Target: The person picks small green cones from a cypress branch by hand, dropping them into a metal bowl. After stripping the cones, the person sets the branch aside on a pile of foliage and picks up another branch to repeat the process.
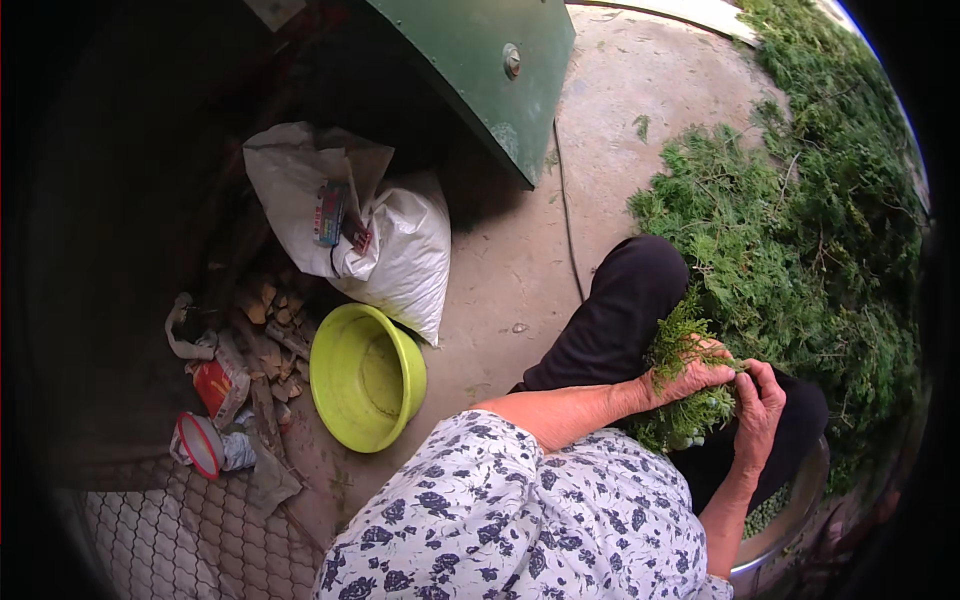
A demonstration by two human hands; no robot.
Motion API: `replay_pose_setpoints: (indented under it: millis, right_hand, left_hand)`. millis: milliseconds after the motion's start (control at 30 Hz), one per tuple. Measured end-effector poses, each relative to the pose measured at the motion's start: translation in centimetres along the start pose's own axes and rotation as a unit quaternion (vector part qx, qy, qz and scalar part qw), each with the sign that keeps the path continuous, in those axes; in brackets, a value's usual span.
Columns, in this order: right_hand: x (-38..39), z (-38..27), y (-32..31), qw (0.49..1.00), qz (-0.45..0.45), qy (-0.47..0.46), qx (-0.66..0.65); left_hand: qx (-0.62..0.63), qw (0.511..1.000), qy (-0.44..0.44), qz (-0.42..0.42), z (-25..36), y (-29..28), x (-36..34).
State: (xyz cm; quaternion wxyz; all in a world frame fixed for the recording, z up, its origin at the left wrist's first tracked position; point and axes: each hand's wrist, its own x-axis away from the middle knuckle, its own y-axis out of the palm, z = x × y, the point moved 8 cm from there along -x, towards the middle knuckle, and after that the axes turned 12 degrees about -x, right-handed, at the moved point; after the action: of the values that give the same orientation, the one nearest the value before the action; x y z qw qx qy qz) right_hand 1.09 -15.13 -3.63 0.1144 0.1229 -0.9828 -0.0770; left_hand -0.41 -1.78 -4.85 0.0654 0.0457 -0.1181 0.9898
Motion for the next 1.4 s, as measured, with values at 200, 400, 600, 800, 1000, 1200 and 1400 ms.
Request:
replay_pose_setpoints:
  millis: [200,400,600,800,1000,1200,1400]
  right_hand:
    - [0.0,3.3,-0.6,0.963,-0.041,0.144,-0.223]
    - [0.0,2.0,-1.3,0.931,0.003,0.076,-0.357]
    - [-0.2,1.7,-1.5,0.910,-0.054,0.051,-0.408]
    - [0.5,-1.1,1.5,0.988,-0.033,-0.071,0.133]
    - [0.6,-1.9,2.4,0.978,-0.039,-0.114,0.172]
    - [0.4,-0.1,1.2,0.990,0.012,-0.048,0.131]
    - [0.5,1.6,-0.2,0.989,0.088,0.047,-0.108]
  left_hand:
    - [0.140,0.988,-0.061,-0.023,-1.5,0.7,0.2]
    - [-0.078,0.997,0.006,0.005,-1.1,-0.4,-0.2]
    - [-0.142,0.988,0.052,0.033,-1.9,0.8,-0.3]
    - [-0.455,0.840,0.285,0.079,-0.1,3.5,1.5]
    - [-0.394,0.861,0.306,0.103,0.9,2.8,1.8]
    - [-0.416,0.853,0.307,0.072,0.1,3.5,1.6]
    - [-0.157,0.978,0.139,-0.001,-1.6,2.6,0.1]
